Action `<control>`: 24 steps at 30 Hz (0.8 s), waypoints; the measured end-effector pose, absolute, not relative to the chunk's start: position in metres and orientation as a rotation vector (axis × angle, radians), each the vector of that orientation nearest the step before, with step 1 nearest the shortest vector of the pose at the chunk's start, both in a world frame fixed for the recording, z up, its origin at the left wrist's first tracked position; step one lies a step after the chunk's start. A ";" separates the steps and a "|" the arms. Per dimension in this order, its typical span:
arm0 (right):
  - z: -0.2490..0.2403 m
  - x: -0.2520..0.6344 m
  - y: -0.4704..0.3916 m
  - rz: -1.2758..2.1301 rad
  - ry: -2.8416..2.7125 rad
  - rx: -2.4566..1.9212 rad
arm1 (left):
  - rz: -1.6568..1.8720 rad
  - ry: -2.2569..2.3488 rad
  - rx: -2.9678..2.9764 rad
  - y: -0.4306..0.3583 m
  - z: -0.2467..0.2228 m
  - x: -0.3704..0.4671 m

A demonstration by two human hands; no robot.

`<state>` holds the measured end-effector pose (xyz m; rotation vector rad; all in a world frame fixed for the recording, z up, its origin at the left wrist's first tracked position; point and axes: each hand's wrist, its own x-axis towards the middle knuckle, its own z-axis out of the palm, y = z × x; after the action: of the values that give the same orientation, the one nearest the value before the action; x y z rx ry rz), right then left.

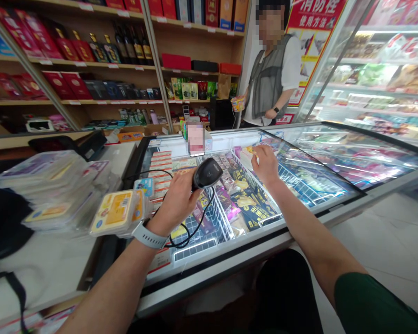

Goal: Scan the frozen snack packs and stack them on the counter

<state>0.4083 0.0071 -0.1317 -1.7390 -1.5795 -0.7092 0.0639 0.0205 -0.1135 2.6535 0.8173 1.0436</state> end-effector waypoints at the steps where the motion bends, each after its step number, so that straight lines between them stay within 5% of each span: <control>1: -0.132 0.406 0.008 -0.704 -1.594 -1.731 | 1.044 0.813 2.655 0.020 -0.113 0.064; 24: -0.153 0.347 0.045 -0.538 -1.973 -1.539 | 1.062 0.775 2.681 0.020 -0.116 0.065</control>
<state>0.3470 0.0453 -0.1533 -1.5386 -1.9732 -0.5381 0.0650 0.0198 -0.1162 2.6814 0.7752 1.0618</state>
